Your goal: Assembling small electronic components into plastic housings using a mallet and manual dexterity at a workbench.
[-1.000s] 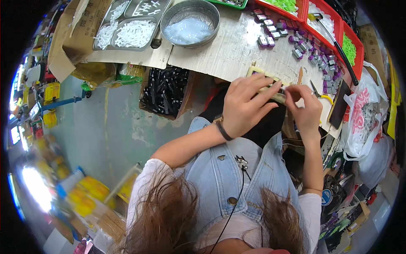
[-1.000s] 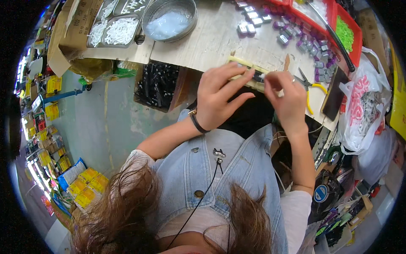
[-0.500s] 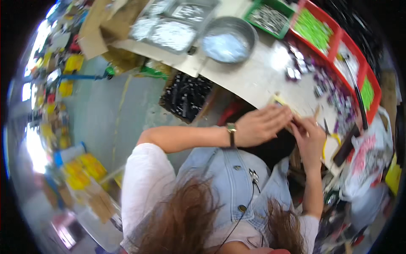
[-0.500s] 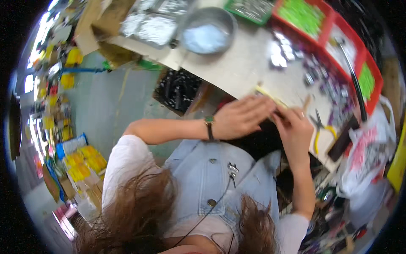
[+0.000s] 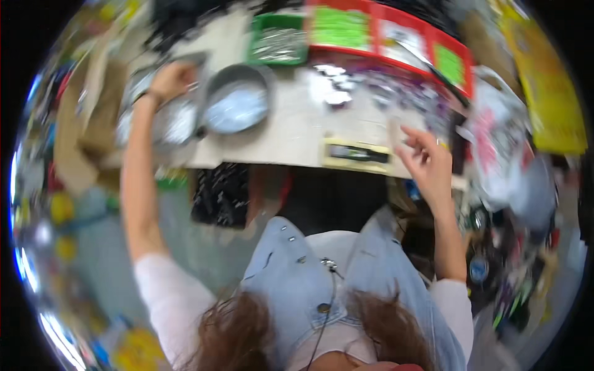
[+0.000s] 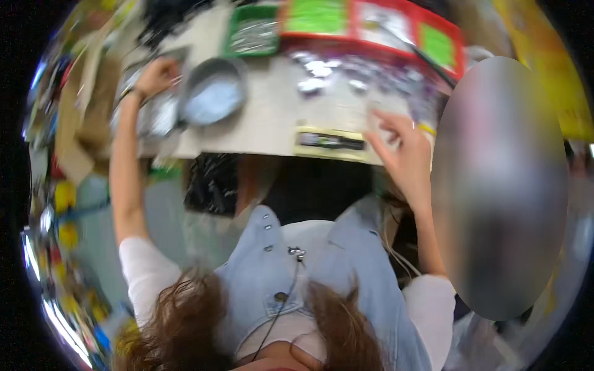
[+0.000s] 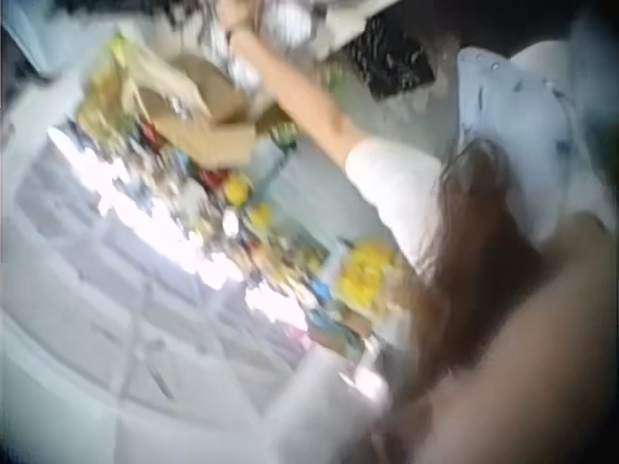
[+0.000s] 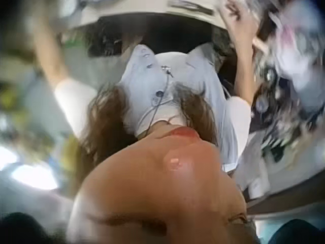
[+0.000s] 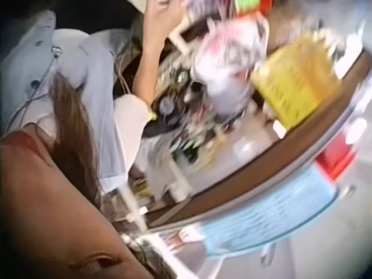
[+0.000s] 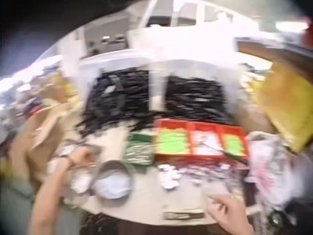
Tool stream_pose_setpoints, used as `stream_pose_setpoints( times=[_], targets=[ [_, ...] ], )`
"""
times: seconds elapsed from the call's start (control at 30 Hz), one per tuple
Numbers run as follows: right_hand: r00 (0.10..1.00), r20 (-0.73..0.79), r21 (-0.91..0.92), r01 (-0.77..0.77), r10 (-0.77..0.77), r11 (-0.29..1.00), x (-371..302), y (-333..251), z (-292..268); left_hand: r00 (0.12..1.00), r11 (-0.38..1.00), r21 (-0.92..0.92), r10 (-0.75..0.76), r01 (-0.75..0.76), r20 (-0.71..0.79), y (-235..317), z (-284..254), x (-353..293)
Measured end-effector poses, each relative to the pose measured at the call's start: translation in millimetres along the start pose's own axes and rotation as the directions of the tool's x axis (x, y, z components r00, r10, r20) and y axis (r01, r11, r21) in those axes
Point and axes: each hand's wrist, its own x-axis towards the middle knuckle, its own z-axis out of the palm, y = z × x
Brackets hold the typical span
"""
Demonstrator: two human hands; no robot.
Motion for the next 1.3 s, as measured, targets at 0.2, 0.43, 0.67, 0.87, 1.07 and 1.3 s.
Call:
stream_pose_setpoints(
  times=[0.2,0.43,0.67,0.87,1.07,1.3],
  targets=[
    [0.767,-0.606,-0.362,-0.502,0.212,0.785,24,173,-224,0.996,0.993,-0.1,0.065,-0.059,0.061,41,-22,45],
    [0.944,-0.098,-0.528,-0.319,0.316,0.787,61,360,-231,0.873,0.893,-0.45,-0.215,-0.006,-0.438,62,-29,-26],
    [0.869,-0.017,-0.525,-0.429,0.495,0.735,53,448,-248,0.933,0.872,-0.487,-0.216,0.051,-0.289,203,-8,-82],
    [0.882,-0.105,-0.231,-0.471,0.459,0.852,48,469,-277,0.909,0.994,-0.005,0.102,-0.113,-0.403,205,46,-63],
    [0.86,-0.488,0.236,-0.031,0.146,0.971,40,165,-161,0.857,0.991,-0.108,0.013,-0.08,-0.516,211,63,-59],
    [0.975,0.221,0.583,-0.107,-0.03,0.805,27,-28,26,0.819,0.592,-0.794,-0.382,-0.14,-0.429,279,49,-93]
  ],
)
